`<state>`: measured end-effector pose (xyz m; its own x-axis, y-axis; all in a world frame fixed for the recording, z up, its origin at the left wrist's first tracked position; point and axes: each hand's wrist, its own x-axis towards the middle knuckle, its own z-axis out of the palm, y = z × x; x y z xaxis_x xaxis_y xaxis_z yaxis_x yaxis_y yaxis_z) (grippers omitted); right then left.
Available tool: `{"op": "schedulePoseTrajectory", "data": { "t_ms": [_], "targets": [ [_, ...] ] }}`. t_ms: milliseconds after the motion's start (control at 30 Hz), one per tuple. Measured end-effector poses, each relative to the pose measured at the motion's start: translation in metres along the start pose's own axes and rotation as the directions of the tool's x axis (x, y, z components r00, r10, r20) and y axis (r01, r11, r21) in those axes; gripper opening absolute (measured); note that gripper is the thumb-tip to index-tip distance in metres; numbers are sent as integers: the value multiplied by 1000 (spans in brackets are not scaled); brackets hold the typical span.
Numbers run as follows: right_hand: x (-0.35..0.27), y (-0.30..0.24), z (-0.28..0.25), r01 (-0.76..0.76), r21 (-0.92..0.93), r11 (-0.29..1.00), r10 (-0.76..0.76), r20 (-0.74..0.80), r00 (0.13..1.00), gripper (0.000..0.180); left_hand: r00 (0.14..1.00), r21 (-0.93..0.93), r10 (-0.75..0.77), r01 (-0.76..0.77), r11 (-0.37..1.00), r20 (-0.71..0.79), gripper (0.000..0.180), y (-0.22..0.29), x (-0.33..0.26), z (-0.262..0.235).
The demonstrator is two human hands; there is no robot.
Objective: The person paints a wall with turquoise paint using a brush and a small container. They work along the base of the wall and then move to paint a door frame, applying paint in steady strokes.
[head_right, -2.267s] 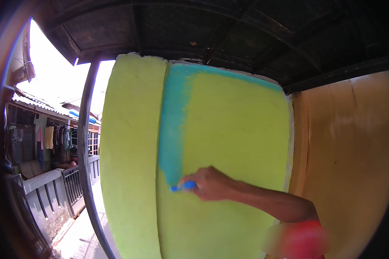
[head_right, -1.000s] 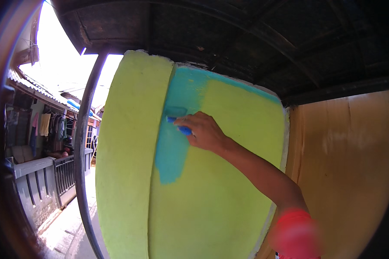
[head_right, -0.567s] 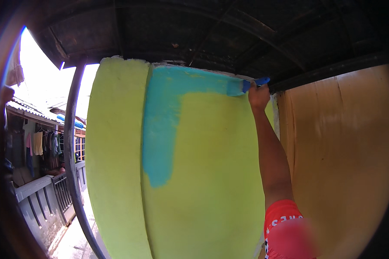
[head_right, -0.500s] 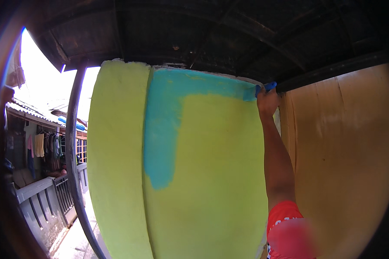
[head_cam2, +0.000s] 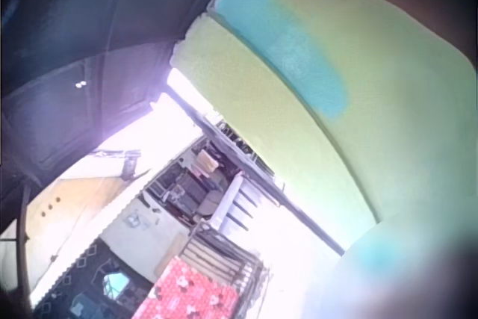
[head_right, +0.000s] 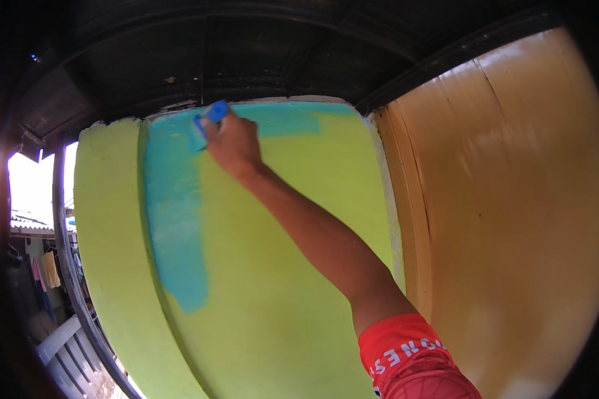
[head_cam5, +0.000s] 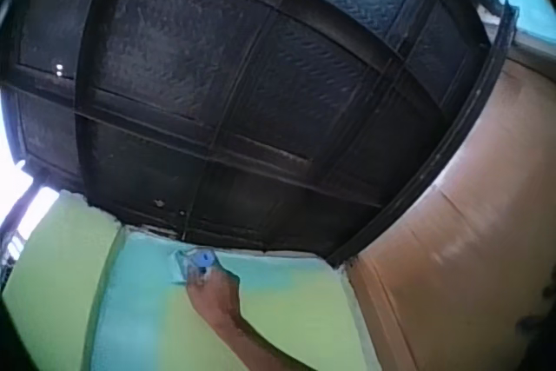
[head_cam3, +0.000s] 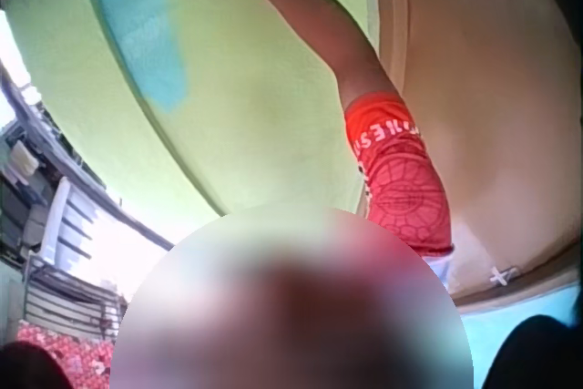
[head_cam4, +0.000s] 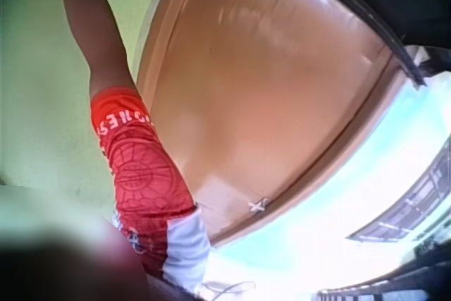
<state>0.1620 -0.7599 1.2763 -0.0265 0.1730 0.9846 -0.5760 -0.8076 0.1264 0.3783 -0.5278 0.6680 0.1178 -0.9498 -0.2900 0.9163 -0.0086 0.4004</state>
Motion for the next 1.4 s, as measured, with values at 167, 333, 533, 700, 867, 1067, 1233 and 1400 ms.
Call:
{"op": "schedulePoseTrajectory", "data": {
  "t_ms": [167,333,533,700,867,1067,1233,1400],
  "targets": [
    [11,116,-137,-221,-274,936,106,-380,919,24,997,119,39,-48,992,74,49,-19,1,-1],
    [8,159,-250,-177,-663,728,-108,-365,925,25,886,726,208,-459,512,414,49,-39,-1,6],
    [-12,173,-257,161,-884,438,-197,80,977,24,993,-249,-59,84,965,107,45,-77,-17,53],
    [-88,158,-276,2,-842,540,27,20,999,22,994,12,-25,27,1000,-111,46,-104,-7,83],
    [-207,91,-292,-189,-815,548,412,66,909,20,997,-28,-55,53,998,-53,46,-132,11,84],
    [-87,139,-296,16,-838,546,-12,11,1000,25,955,-128,-231,257,958,186,46,-123,21,60],
    [-10,169,-274,329,-856,400,-378,173,909,27,947,-199,-252,291,936,200,45,-120,24,56],
    [-123,159,-257,439,-881,176,-142,418,897,25,990,-16,-132,131,991,-41,40,-126,33,53]
  ]
}}
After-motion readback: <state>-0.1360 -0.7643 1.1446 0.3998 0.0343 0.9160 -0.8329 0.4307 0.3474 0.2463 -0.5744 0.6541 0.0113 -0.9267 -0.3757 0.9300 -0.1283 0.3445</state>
